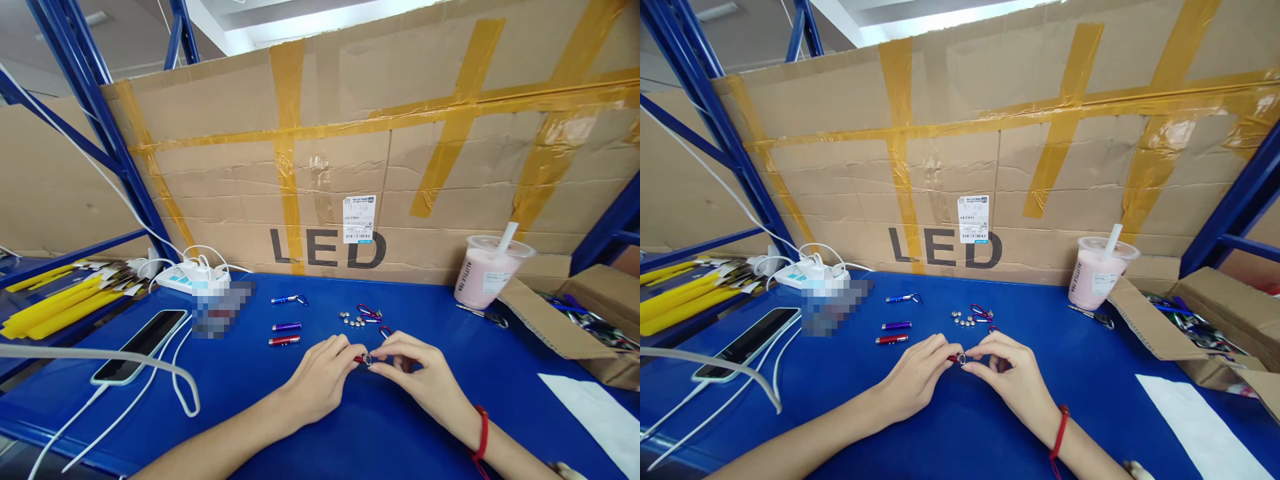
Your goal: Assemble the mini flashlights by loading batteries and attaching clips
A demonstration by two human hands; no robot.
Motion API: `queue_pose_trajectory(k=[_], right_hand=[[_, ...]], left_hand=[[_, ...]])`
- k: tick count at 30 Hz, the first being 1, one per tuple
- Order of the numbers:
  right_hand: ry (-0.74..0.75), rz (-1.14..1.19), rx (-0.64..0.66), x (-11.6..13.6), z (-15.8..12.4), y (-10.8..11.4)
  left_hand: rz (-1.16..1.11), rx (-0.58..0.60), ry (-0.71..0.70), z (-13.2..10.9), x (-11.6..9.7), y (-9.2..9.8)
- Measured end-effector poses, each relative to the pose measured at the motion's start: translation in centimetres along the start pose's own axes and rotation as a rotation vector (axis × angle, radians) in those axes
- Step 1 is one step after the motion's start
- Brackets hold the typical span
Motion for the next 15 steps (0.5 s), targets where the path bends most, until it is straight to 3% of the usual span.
queue_pose_trajectory(k=[15], right_hand=[[0.158, -0.131, 0.074, -0.54, -0.34, 0.35]], left_hand=[[-0.109, 0.074, 0.007, -0.29, -0.03, -0.32]])
Point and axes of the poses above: each hand's wrist, its own z-axis towards the middle knuckle, its own y-axis out of the back of the hand, x = y × z, the point moved 1 cm from there along z, towards the middle knuckle, and after that the axes turned 15 degrees about -x, right-handed, at the moved point
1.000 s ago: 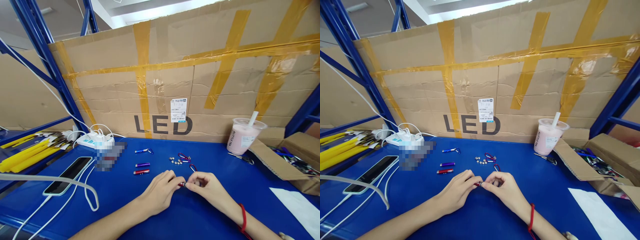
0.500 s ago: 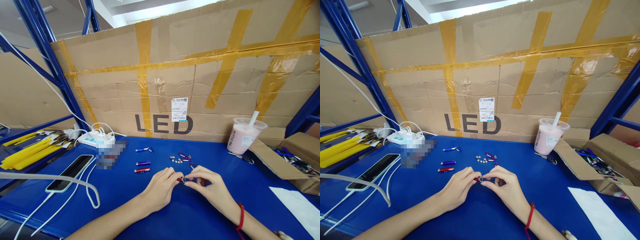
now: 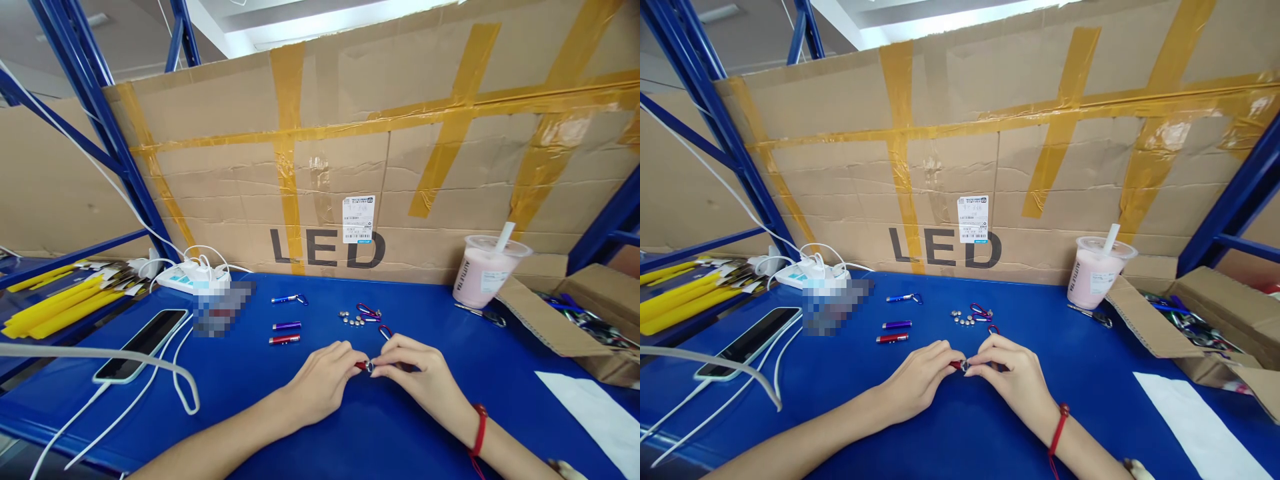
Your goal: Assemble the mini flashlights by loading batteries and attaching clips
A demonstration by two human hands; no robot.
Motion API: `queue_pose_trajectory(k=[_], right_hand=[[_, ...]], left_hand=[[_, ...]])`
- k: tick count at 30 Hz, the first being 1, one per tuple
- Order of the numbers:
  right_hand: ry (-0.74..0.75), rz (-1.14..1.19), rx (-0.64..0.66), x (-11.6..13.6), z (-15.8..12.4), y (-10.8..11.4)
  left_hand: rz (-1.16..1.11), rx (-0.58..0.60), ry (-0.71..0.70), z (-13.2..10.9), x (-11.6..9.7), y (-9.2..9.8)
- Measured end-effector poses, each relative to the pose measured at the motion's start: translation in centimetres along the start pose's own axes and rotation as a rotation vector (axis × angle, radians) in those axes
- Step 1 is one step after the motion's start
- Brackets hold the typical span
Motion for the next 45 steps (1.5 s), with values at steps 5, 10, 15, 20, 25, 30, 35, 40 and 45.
queue_pose_trajectory(k=[5, 10, 15, 20, 25, 30, 35, 40, 45], right_hand=[[0.037, -0.050, 0.018, -0.2, -0.3, 0.0], [0.034, -0.074, 0.038, -0.2, -0.3, 0.0], [-0.031, -0.075, 0.078, -0.4, -0.2, -0.1], [-0.190, -0.052, 0.103, -0.4, 0.2, -0.4], [-0.316, -0.006, 0.117, -0.1, 0.5, -0.4], [-0.358, 0.017, 0.118, 0.1, 0.5, -0.4], [-0.370, 0.016, 0.114, 0.2, 0.5, -0.5], [-0.366, 0.000, 0.112, 0.4, 0.6, -0.4], [-0.321, -0.014, 0.089, 0.6, 0.7, -0.2]], left_hand=[[-0.055, 0.002, 0.019, 0.0, -0.1, 0.1], [-0.095, 0.023, 0.042, 0.0, -0.2, 0.1], [-0.130, 0.049, 0.063, -0.2, -0.1, -0.2], [-0.162, -0.003, 0.071, -0.3, 0.1, -0.5], [-0.168, -0.046, 0.061, -0.3, 0.1, -0.6], [-0.143, -0.042, 0.048, -0.2, 0.2, -0.5], [-0.145, -0.063, 0.043, -0.2, 0.4, -0.7], [-0.141, -0.074, 0.066, -0.2, 0.4, -0.7], [-0.199, -0.095, 0.115, -0.1, 0.1, -0.4]])
Point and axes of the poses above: each hand's wrist, its own z-axis towards the middle knuckle, its own y-axis out of the back of the hand, x = y × z, the point moved 1 cm from there along z, towards the middle knuckle, and after that the axes turned 15 degrees about -x, right-handed, at the moved point
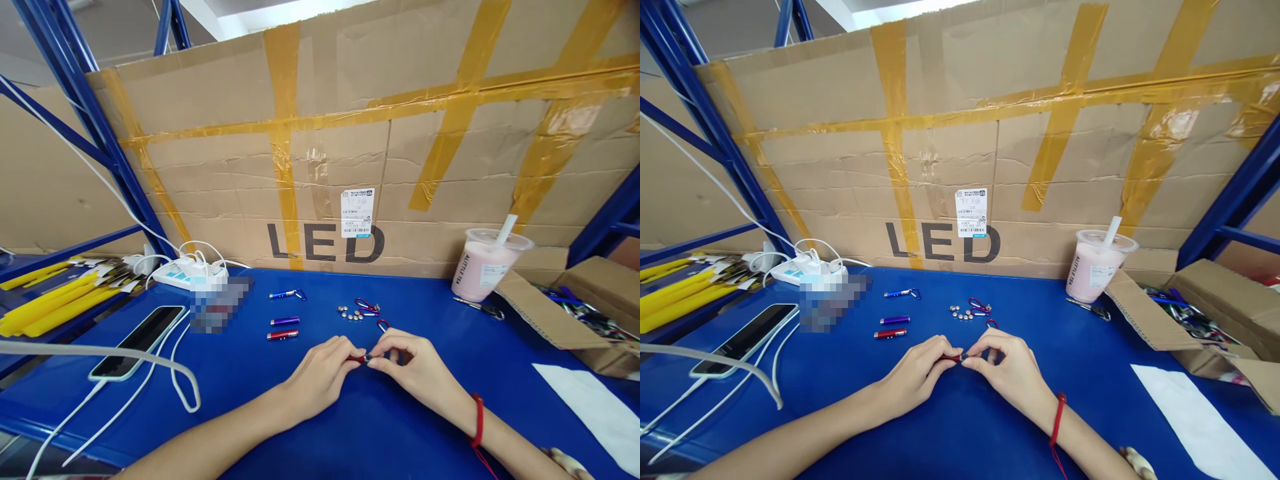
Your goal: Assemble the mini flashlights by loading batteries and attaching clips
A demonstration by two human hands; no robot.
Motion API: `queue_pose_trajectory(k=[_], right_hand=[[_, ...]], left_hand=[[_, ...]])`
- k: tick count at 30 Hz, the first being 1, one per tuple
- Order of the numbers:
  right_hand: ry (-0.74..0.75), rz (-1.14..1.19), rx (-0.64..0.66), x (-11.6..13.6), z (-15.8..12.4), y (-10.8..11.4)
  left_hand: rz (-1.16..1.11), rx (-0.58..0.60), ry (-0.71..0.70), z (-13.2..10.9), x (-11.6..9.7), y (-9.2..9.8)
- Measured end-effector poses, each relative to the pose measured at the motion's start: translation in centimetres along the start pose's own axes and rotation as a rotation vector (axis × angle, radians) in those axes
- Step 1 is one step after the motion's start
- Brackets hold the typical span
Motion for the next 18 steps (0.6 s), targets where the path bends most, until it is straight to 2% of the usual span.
queue_pose_trajectory(k=[8, 13, 18], right_hand=[[0.040, 0.082, -0.024, -0.2, 0.0, 0.0], [0.003, 0.130, 0.088, -0.8, 0.2, 0.0], [0.061, 0.110, 0.175, -1.0, 0.0, 0.2]], left_hand=[[-0.106, -0.028, 0.094, -0.3, 0.1, -0.4], [-0.174, 0.024, 0.094, -0.4, -0.1, -0.3], [-0.195, 0.033, 0.081, -0.6, -0.3, -0.4]])
Point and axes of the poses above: each hand's wrist, its own z-axis towards the middle knuckle, its own y-axis out of the back of the hand, x = y × z, the point moved 1 cm from there along z, towards the middle knuckle, and after that the axes turned 15 degrees about -x, right-handed, at the moved point
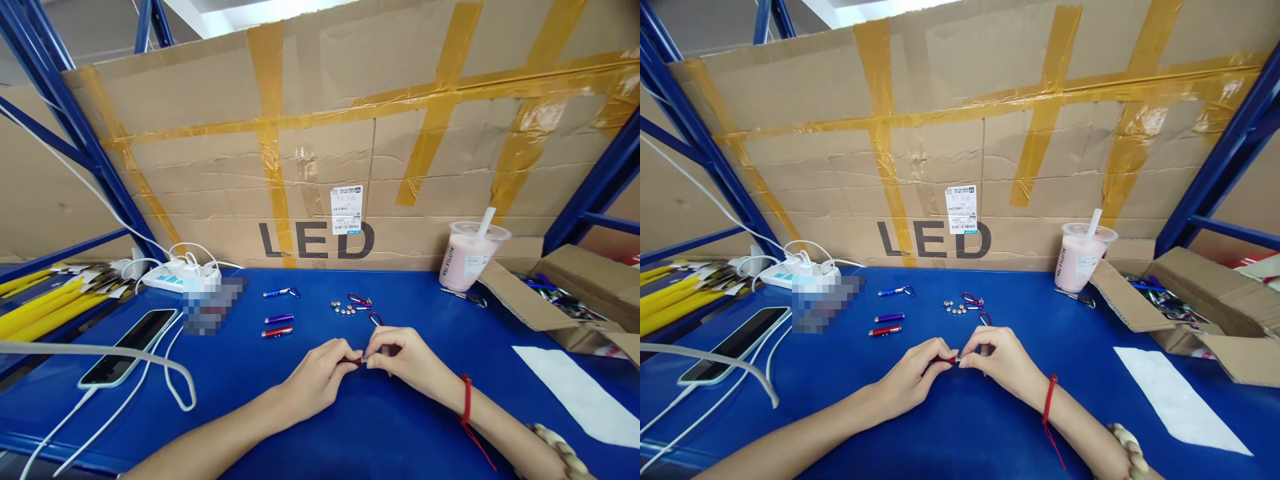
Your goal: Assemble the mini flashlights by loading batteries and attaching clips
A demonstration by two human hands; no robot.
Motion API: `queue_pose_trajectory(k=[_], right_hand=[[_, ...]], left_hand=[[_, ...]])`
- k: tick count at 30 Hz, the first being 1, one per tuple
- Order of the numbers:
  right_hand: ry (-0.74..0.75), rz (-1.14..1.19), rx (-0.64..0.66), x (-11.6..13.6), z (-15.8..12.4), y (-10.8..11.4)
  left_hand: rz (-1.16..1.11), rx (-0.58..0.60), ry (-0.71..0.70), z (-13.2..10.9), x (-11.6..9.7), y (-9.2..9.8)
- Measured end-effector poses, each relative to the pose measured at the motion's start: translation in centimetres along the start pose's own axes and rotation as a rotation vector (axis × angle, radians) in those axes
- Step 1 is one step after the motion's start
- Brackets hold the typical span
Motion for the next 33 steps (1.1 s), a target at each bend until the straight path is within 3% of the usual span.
queue_pose_trajectory(k=[3, 7, 17, 22, 33], right_hand=[[0.105, -0.040, 0.081, 0.3, -0.4, 0.0], [0.216, -0.148, 0.096, 1.1, -0.7, 0.0], [0.003, -0.036, 0.104, 1.5, -1.0, -0.5], [-0.124, 0.141, 0.116, 1.7, -0.8, -0.7], [-0.072, 0.044, 0.037, 1.5, -0.9, -1.1]], left_hand=[[0.004, -0.009, -0.051, 0.0, 0.3, -0.1], [0.032, -0.032, -0.146, 0.0, 0.6, -0.1], [0.145, -0.082, -0.304, 0.5, 0.3, 0.2], [0.112, -0.123, -0.285, 0.4, 0.2, 0.3], [0.153, -0.077, -0.187, 0.6, 0.1, 0.4]])
Point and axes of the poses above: each hand's wrist, its own z-axis towards the middle knuckle, its own y-axis out of the back of the hand, x = y × z, the point moved 1 cm from there along z, towards the middle knuckle, and after that the axes turned 15 degrees about -x, right-handed, at the moved point
